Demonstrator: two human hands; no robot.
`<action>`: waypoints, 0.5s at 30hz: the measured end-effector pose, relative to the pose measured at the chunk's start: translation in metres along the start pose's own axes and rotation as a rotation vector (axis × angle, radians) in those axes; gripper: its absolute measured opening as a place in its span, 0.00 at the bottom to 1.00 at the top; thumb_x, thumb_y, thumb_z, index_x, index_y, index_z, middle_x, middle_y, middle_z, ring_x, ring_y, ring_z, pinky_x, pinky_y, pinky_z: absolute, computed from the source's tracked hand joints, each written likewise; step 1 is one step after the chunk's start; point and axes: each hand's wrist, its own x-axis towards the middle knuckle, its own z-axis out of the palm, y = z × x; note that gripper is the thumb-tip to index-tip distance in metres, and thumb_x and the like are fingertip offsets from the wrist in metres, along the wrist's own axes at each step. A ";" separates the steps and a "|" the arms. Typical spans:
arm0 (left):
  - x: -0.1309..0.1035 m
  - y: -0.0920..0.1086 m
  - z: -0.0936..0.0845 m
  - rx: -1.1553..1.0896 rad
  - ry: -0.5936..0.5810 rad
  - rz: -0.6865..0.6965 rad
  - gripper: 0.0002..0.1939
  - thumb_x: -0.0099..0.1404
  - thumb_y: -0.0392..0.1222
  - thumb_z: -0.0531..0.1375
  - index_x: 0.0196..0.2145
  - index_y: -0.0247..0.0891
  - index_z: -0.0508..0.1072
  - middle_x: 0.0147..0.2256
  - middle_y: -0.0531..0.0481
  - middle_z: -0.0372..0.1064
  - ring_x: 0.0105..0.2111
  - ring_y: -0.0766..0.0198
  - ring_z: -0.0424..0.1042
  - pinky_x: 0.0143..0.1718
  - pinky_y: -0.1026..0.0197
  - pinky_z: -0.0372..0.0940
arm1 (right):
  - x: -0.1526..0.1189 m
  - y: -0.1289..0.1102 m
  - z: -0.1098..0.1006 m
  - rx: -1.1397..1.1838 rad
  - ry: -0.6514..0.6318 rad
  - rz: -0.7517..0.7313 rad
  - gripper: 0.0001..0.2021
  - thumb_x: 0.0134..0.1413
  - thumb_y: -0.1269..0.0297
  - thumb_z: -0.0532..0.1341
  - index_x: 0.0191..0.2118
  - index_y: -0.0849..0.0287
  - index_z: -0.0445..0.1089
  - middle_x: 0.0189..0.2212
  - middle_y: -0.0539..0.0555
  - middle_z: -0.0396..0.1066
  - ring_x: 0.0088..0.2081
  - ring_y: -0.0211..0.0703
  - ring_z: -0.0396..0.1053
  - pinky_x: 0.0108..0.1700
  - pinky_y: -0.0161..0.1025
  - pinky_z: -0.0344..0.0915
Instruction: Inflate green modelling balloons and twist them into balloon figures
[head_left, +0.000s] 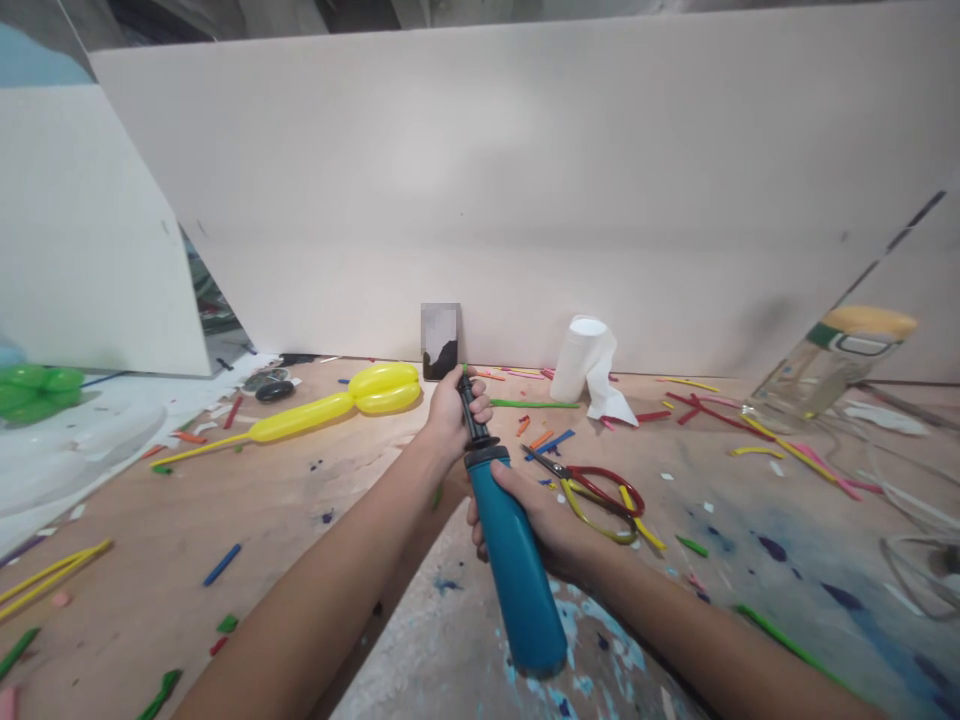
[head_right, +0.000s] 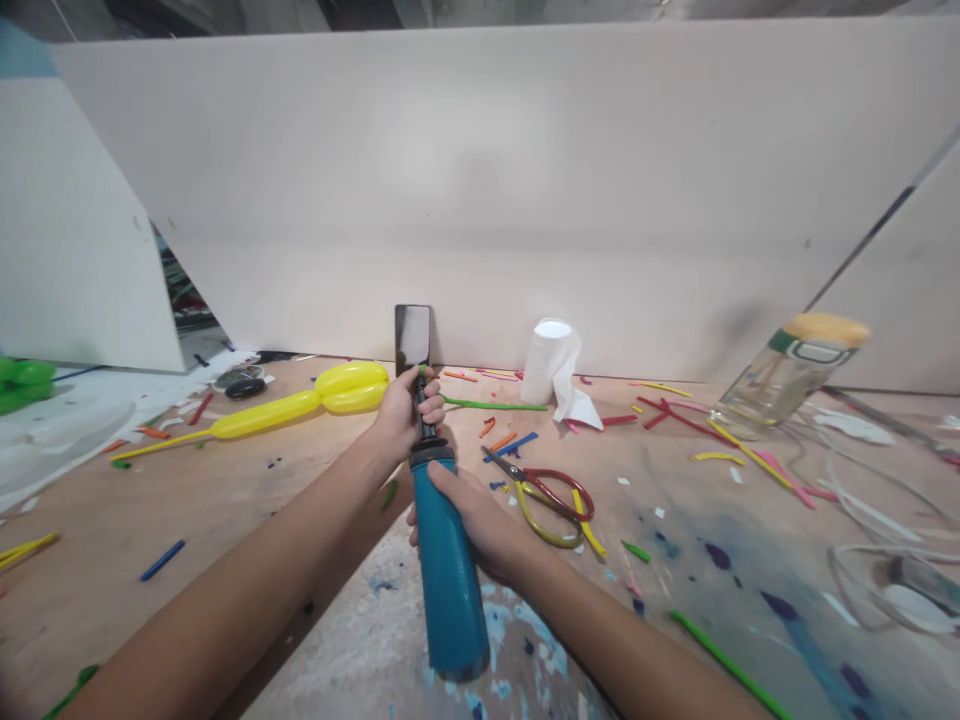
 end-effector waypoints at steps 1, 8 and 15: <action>0.000 0.000 0.000 -0.006 -0.007 0.001 0.08 0.66 0.41 0.51 0.29 0.37 0.60 0.18 0.59 0.51 0.10 0.76 0.48 0.10 0.71 0.44 | 0.000 0.000 0.000 0.000 0.005 -0.001 0.19 0.57 0.47 0.56 0.37 0.62 0.64 0.25 0.55 0.72 0.25 0.41 0.71 0.30 0.38 0.68; -0.001 -0.004 -0.004 -0.003 0.035 0.024 0.09 0.68 0.42 0.50 0.30 0.38 0.59 0.18 0.59 0.51 0.10 0.76 0.48 0.10 0.72 0.44 | -0.005 0.001 0.009 -0.007 0.116 -0.051 0.16 0.57 0.51 0.57 0.39 0.61 0.65 0.25 0.53 0.71 0.24 0.40 0.70 0.29 0.38 0.68; -0.008 -0.002 -0.002 0.006 0.094 -0.012 0.10 0.67 0.43 0.50 0.28 0.38 0.59 0.19 0.58 0.54 0.11 0.75 0.51 0.11 0.71 0.47 | -0.008 -0.004 0.018 -0.042 0.120 0.038 0.22 0.59 0.47 0.51 0.34 0.65 0.67 0.22 0.57 0.71 0.22 0.40 0.70 0.27 0.36 0.67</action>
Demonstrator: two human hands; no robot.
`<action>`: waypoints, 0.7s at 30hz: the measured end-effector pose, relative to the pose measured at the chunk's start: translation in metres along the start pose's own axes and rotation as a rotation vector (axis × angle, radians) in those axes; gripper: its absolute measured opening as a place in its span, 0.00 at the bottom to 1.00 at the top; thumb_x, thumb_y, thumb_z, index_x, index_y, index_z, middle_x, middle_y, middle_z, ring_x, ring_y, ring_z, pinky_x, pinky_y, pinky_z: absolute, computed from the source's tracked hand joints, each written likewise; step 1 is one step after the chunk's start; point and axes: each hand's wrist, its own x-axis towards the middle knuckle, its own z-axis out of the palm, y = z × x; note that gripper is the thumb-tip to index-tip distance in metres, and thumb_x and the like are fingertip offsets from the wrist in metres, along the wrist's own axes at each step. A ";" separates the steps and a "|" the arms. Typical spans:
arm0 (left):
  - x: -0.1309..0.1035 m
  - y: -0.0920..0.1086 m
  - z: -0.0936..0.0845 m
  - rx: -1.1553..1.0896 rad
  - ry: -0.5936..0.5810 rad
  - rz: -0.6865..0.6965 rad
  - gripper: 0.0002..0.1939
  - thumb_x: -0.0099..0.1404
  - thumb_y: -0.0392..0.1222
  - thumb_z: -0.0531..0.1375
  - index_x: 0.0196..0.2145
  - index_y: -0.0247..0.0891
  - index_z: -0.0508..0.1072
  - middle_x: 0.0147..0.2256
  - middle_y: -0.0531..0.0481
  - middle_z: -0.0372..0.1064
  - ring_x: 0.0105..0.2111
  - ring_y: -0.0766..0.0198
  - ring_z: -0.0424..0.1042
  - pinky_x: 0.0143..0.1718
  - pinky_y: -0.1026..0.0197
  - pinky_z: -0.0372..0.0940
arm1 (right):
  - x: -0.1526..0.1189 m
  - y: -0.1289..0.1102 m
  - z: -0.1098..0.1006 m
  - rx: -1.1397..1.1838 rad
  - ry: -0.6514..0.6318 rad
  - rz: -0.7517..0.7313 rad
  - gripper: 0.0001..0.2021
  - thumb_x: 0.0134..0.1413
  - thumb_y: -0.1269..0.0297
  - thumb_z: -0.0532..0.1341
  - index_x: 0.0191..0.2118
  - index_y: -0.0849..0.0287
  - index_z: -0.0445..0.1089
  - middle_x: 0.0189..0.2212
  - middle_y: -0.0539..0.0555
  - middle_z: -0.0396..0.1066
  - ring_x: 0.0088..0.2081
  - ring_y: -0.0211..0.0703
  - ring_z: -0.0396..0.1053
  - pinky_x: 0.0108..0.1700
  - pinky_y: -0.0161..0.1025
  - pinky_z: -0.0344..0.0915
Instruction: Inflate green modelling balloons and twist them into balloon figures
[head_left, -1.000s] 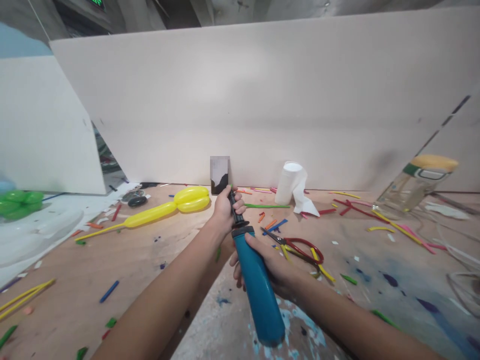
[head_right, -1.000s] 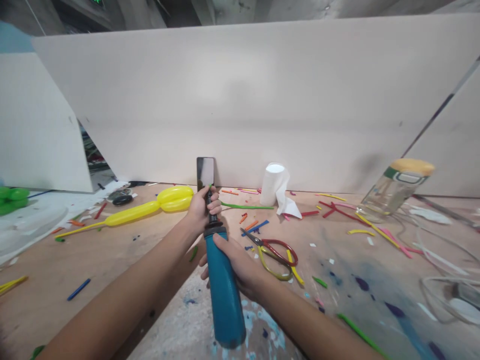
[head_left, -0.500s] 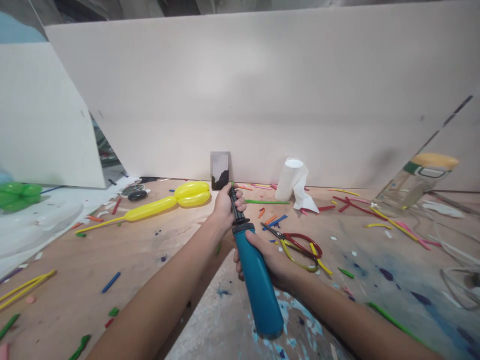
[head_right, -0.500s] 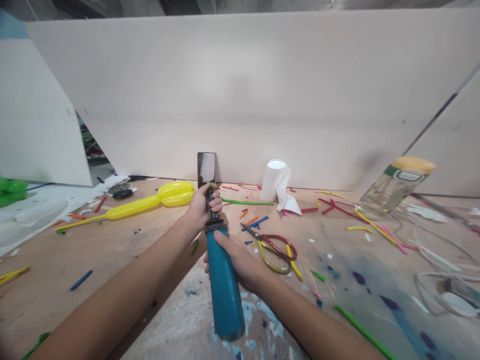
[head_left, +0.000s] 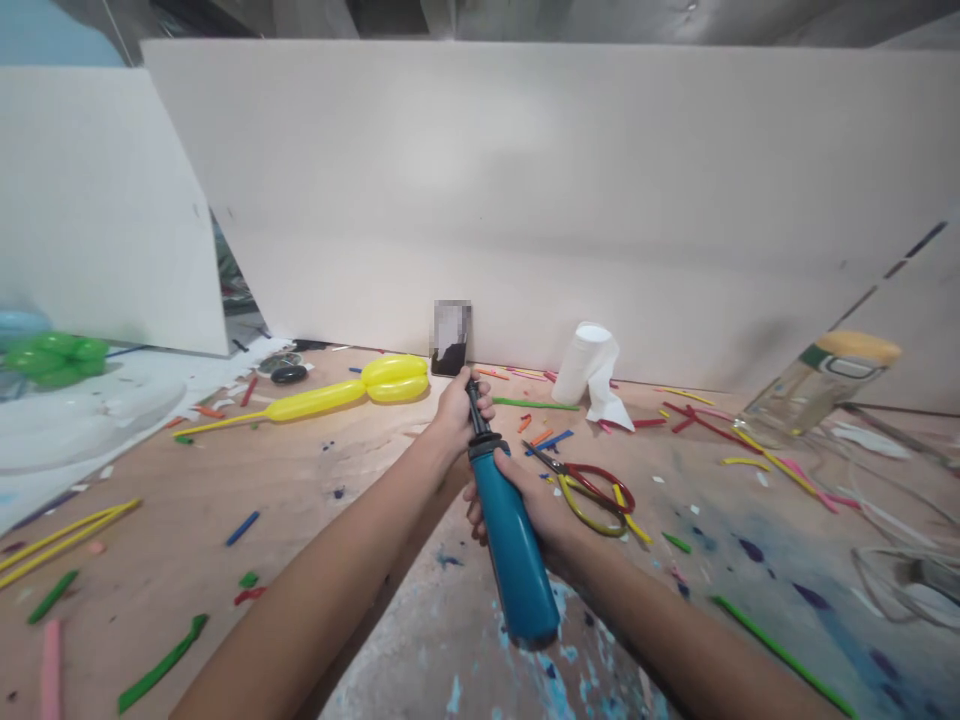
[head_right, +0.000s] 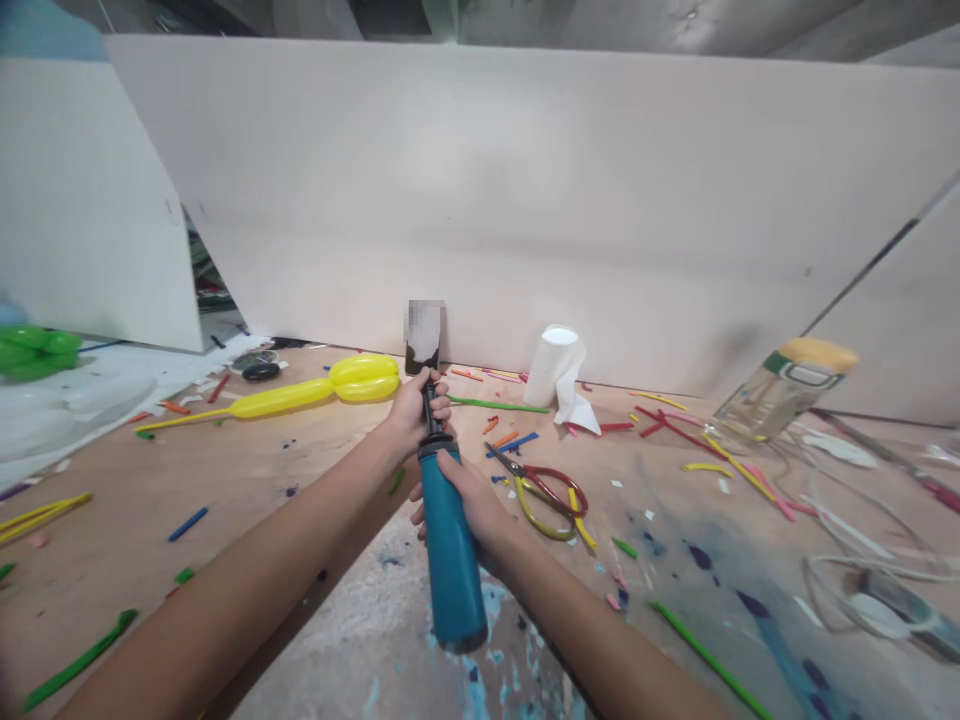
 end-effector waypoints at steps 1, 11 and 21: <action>-0.002 0.001 0.002 0.009 0.014 -0.013 0.11 0.67 0.43 0.51 0.28 0.37 0.59 0.19 0.57 0.56 0.12 0.75 0.52 0.11 0.71 0.49 | 0.001 0.001 -0.001 0.006 -0.012 0.013 0.23 0.59 0.46 0.51 0.34 0.65 0.67 0.21 0.57 0.70 0.21 0.40 0.69 0.26 0.36 0.66; -0.004 0.031 0.004 -0.054 -0.024 -0.032 0.13 0.68 0.36 0.46 0.24 0.37 0.56 0.15 0.61 0.45 0.08 0.77 0.45 0.08 0.73 0.39 | -0.033 0.016 0.036 0.119 0.059 0.182 0.29 0.56 0.38 0.47 0.28 0.63 0.66 0.16 0.54 0.67 0.16 0.36 0.64 0.19 0.31 0.60; -0.018 0.069 0.011 -0.259 -0.133 -0.092 0.11 0.67 0.35 0.49 0.26 0.36 0.58 0.20 0.54 0.60 0.11 0.79 0.55 0.09 0.77 0.50 | -0.064 0.017 0.070 0.175 -0.084 0.183 0.26 0.54 0.37 0.48 0.37 0.58 0.62 0.19 0.49 0.66 0.12 0.37 0.63 0.17 0.33 0.60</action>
